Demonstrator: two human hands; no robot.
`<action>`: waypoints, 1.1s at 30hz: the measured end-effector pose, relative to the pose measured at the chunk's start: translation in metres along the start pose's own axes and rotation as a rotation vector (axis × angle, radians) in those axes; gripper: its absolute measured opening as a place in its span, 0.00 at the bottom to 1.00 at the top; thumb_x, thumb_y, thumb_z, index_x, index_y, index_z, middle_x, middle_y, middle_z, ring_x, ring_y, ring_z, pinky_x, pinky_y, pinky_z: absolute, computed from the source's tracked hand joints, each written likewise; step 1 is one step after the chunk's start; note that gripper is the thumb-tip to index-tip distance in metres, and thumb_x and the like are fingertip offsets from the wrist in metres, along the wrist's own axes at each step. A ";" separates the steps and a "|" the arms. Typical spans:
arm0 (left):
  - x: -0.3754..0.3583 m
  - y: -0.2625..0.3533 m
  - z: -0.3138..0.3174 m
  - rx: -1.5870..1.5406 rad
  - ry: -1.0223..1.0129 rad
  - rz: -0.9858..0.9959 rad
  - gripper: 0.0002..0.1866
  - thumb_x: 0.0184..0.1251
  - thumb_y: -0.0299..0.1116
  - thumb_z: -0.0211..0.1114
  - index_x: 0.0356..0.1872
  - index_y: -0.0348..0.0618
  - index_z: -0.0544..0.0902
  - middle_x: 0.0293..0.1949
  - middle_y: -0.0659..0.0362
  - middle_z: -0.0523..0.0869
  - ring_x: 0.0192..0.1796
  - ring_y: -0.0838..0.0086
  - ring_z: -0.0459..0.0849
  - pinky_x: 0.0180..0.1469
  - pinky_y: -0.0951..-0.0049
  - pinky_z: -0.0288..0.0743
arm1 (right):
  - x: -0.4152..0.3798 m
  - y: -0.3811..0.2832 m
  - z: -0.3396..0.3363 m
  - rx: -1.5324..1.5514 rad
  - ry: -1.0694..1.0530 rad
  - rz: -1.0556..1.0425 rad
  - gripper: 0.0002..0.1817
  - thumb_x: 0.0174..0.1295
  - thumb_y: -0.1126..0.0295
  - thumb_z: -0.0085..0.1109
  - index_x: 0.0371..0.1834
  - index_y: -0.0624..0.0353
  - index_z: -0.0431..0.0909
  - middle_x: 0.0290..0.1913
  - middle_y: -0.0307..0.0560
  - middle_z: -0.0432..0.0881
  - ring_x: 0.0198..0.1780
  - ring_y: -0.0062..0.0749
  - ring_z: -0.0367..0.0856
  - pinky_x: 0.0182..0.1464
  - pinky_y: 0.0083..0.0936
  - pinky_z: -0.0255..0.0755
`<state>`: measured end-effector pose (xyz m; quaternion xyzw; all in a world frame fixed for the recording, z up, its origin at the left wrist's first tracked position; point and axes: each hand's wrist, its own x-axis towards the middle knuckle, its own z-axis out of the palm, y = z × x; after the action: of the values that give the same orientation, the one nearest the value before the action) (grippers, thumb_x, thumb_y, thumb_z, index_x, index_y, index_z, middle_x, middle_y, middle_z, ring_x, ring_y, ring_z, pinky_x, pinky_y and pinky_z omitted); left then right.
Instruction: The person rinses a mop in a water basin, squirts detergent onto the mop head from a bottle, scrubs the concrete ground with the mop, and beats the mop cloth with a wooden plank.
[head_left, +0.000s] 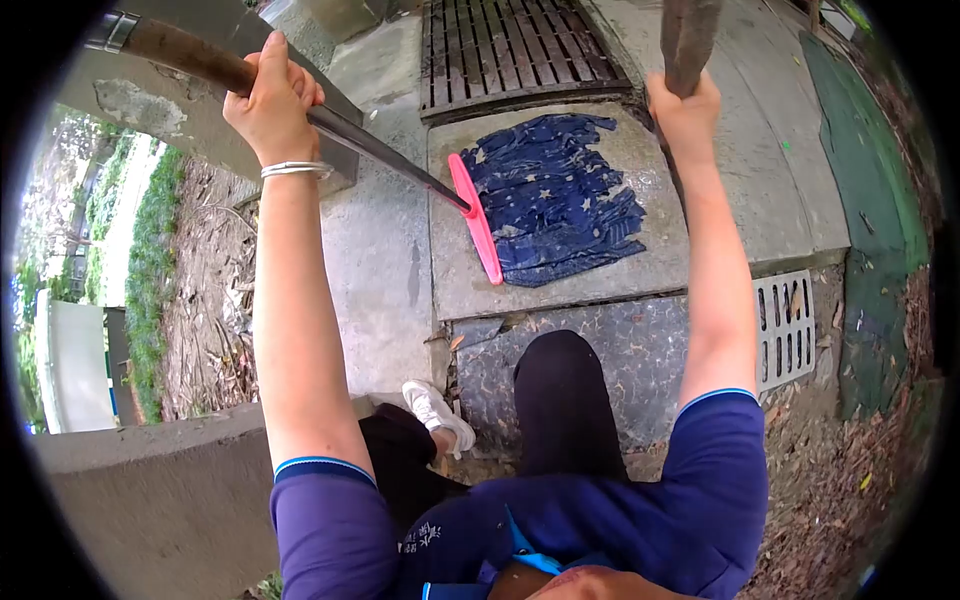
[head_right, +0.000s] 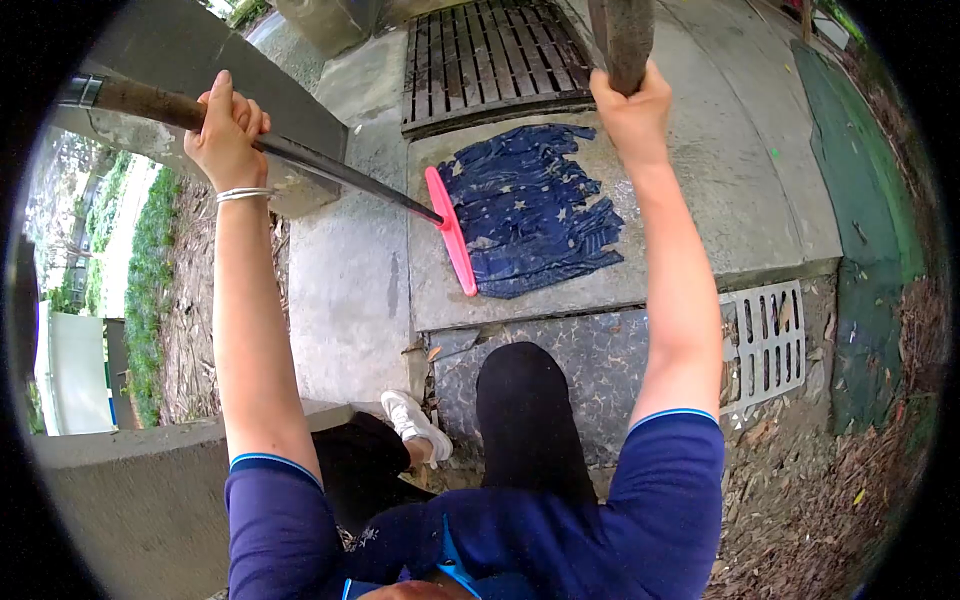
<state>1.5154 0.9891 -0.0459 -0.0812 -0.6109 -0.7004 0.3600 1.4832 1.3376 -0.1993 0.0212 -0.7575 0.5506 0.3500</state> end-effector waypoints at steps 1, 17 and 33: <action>0.000 0.000 0.003 0.005 -0.006 0.003 0.18 0.63 0.29 0.61 0.15 0.49 0.66 0.11 0.67 0.61 0.12 0.81 0.59 0.18 0.76 0.59 | 0.006 0.004 0.004 0.079 0.080 -0.070 0.15 0.48 0.70 0.65 0.38 0.65 0.76 0.23 0.40 0.79 0.28 0.23 0.77 0.31 0.23 0.70; -0.006 0.000 0.004 -0.001 -0.049 0.031 0.19 0.63 0.29 0.61 0.14 0.47 0.65 0.11 0.66 0.62 0.11 0.81 0.61 0.17 0.76 0.60 | -0.192 0.109 -0.073 -0.091 -0.372 0.831 0.11 0.44 0.75 0.65 0.30 0.67 0.75 0.15 0.40 0.73 0.12 0.23 0.69 0.14 0.26 0.61; -0.013 0.003 0.008 0.009 -0.043 0.044 0.19 0.63 0.30 0.62 0.14 0.48 0.66 0.11 0.66 0.63 0.12 0.81 0.61 0.17 0.76 0.59 | -0.424 0.208 -0.169 -0.969 -0.481 0.860 0.17 0.47 0.70 0.58 0.42 0.64 0.78 0.36 0.60 0.83 0.38 0.53 0.83 0.40 0.42 0.75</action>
<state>1.5239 1.0015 -0.0484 -0.1083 -0.6199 -0.6874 0.3625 1.8019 1.4129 -0.5798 -0.3186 -0.9158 0.2199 -0.1072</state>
